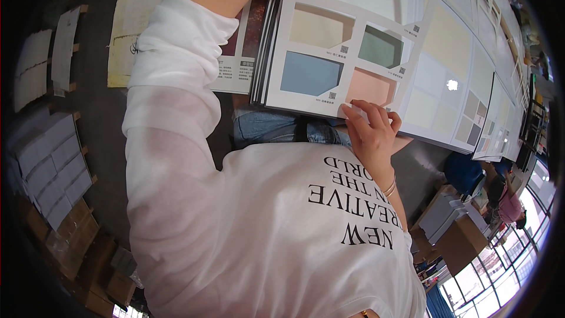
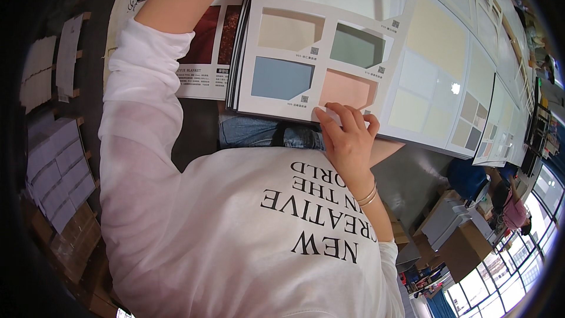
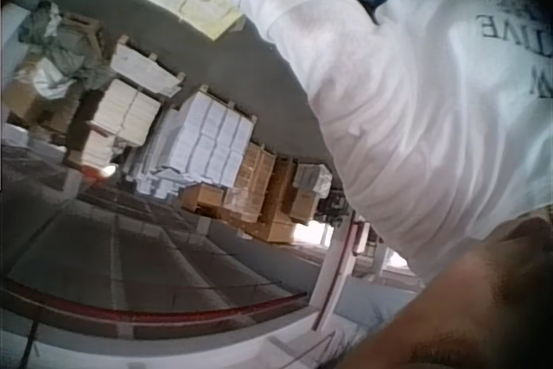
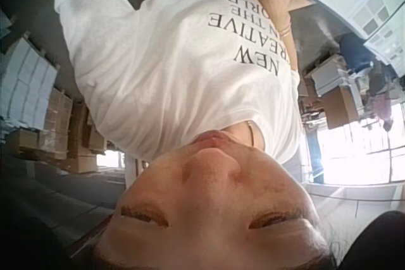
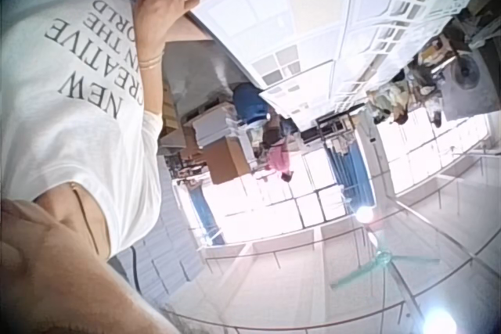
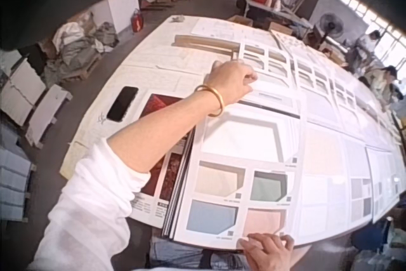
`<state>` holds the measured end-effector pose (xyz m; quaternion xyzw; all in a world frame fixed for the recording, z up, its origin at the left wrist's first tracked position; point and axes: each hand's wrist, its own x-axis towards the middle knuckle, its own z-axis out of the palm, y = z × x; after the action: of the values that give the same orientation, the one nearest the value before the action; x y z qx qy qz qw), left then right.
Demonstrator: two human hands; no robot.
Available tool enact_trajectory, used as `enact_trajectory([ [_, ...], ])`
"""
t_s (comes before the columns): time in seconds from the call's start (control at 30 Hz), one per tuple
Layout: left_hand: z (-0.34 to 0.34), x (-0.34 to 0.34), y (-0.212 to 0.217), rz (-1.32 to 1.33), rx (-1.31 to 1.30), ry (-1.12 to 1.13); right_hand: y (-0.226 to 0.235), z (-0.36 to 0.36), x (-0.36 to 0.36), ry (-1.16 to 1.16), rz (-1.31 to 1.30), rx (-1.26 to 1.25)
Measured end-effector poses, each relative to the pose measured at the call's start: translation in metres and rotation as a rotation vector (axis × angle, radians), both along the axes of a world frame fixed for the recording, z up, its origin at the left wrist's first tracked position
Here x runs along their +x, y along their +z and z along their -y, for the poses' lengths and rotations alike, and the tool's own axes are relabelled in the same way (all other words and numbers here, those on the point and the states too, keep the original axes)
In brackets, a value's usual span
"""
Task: Organizing and checking color swatch samples in a binder.
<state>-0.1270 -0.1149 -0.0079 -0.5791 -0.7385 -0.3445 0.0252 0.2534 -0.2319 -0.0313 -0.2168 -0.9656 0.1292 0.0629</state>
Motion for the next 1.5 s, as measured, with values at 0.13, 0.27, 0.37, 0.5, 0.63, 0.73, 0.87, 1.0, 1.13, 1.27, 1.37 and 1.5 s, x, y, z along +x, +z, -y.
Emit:
enact_trajectory([
  [0.13, 0.002, 0.002, -0.001, 0.008, 0.005, -0.004, -0.003, 0.000, 0.003, 0.014, 0.018, 0.018],
  [0.27, 0.000, 0.000, -0.009, 0.017, -0.020, 0.008, -0.004, 0.000, 0.003, 0.015, 0.021, 0.024],
  [0.37, -0.005, -0.003, -0.019, 0.028, -0.005, -0.005, -0.004, 0.000, 0.003, 0.016, 0.023, 0.037],
  [0.5, -0.005, -0.002, -0.024, 0.035, -0.002, -0.003, -0.004, 0.001, 0.003, 0.012, 0.022, 0.029],
  [0.63, -0.006, -0.005, -0.029, 0.032, -0.019, -0.008, -0.003, 0.000, 0.003, 0.013, 0.026, 0.028],
  [0.73, -0.007, -0.007, -0.032, 0.044, -0.034, -0.018, -0.003, 0.000, 0.003, 0.011, 0.028, 0.022],
  [0.87, -0.012, -0.011, -0.034, 0.062, -0.040, -0.052, -0.004, 0.000, 0.003, 0.010, 0.026, 0.025],
  [1.0, -0.023, -0.018, -0.047, 0.111, -0.043, -0.085, -0.002, 0.001, 0.003, 0.010, 0.025, 0.021],
  [1.13, -0.025, -0.014, -0.051, 0.064, -0.067, -0.101, -0.001, 0.001, 0.003, 0.005, 0.034, 0.025],
  [1.27, -0.033, -0.017, -0.063, 0.113, -0.035, -0.121, -0.001, 0.001, 0.003, 0.010, 0.023, 0.034],
  [1.37, -0.035, -0.017, -0.068, 0.117, -0.020, -0.129, -0.001, 0.001, 0.003, 0.004, 0.022, 0.031],
  [1.5, -0.036, -0.017, -0.075, 0.136, 0.009, -0.145, -0.001, 0.001, 0.003, 0.004, 0.035, 0.029],
])
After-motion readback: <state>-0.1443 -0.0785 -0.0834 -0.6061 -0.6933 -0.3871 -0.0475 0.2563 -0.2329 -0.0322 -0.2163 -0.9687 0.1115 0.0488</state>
